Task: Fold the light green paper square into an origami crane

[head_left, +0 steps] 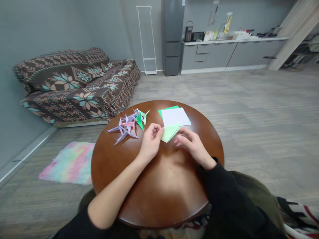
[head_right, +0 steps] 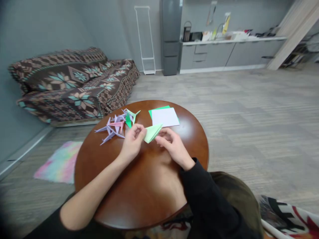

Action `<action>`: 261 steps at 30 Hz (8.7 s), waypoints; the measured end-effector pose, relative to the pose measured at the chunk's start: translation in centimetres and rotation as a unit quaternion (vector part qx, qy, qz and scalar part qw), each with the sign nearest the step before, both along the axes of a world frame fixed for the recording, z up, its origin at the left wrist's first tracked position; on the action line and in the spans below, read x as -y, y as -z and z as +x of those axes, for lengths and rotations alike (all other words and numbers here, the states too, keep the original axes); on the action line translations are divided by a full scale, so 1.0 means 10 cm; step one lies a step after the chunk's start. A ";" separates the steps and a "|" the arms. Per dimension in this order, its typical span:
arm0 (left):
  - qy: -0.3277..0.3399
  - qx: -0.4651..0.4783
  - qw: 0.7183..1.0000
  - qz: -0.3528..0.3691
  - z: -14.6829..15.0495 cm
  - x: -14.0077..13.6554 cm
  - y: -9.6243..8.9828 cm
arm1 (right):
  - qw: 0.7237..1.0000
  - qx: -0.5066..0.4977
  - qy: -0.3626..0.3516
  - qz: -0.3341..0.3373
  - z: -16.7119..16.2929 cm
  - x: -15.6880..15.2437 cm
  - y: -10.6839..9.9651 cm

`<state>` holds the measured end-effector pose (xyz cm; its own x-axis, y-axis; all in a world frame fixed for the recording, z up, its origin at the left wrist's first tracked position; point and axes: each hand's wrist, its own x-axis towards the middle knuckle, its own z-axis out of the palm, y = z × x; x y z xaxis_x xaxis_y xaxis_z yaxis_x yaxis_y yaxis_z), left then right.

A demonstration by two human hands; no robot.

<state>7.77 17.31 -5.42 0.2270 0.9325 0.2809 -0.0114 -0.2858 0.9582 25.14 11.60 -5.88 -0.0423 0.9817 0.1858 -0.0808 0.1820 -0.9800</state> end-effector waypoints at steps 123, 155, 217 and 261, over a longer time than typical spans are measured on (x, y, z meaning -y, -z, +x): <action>0.163 -0.073 0.984 -0.018 -0.03 0.09 -0.03 | 0.993 0.079 0.054 0.074 0.05 0.04 0.00; 0.140 -0.046 0.988 -0.045 -0.02 0.06 0.03 | 1.000 -0.015 -0.005 0.000 0.04 0.03 0.00; 0.110 -0.012 0.993 -0.030 -0.03 0.02 0.06 | 0.987 0.150 0.029 0.058 0.02 0.05 0.02; 0.151 0.071 0.967 -0.193 -0.05 0.03 0.02 | 0.989 0.137 0.029 0.038 0.01 0.06 0.03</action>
